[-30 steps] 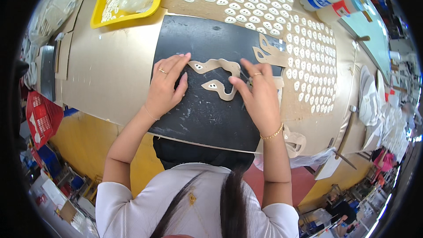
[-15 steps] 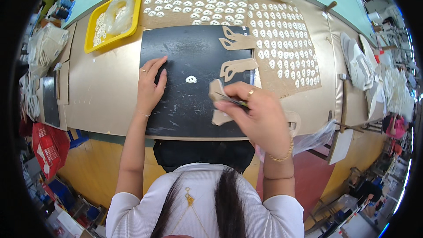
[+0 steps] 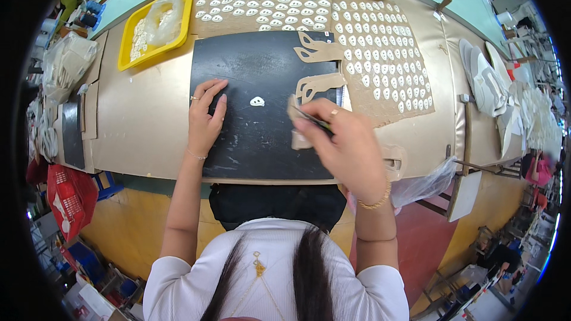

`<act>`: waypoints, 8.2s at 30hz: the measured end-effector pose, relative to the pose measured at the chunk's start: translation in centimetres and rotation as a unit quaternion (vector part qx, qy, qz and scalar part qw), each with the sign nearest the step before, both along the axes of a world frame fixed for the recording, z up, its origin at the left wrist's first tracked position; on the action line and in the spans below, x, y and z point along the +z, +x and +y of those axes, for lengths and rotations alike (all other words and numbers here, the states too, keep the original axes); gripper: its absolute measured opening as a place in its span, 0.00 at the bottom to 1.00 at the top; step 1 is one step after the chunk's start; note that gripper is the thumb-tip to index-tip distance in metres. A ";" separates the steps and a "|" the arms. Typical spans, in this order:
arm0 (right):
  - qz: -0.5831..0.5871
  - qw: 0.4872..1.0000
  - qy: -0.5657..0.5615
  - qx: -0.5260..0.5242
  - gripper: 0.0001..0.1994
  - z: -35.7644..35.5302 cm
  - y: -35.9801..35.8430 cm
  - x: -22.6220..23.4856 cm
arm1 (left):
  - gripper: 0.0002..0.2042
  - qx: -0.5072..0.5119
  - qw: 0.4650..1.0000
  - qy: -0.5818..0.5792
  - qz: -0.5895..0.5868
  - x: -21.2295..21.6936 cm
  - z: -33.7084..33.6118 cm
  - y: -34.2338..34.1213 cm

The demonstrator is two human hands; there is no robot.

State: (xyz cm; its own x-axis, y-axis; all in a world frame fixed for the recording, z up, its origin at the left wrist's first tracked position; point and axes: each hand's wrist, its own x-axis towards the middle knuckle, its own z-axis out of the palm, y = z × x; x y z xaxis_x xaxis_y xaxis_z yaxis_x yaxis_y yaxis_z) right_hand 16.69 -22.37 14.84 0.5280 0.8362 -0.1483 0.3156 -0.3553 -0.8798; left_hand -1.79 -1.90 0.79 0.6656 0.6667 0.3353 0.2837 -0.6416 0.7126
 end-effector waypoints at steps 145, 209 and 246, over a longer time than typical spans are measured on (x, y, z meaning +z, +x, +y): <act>-0.220 0.954 -0.081 0.188 0.12 9.1 1.2 -9.5 | 0.18 -0.113 0.952 0.237 0.160 -0.6 -4.5 -0.2; -0.274 0.936 -0.013 0.220 0.25 6.3 0.6 -10.4 | 0.23 -0.137 0.970 0.157 0.128 0.2 -3.2 0.2; -0.420 0.839 -0.025 0.345 0.26 5.4 1.8 -9.2 | 0.18 -0.130 0.959 0.216 0.132 -0.2 -2.9 0.3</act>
State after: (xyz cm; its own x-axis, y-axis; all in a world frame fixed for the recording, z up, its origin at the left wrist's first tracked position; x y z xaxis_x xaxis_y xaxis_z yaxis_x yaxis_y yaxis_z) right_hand 18.49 -17.02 5.61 -0.1423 0.9898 -0.0104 0.9629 0.1360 -0.2330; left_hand -1.49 -4.80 0.57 0.8902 0.3040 0.3392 0.2087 -0.9342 0.2894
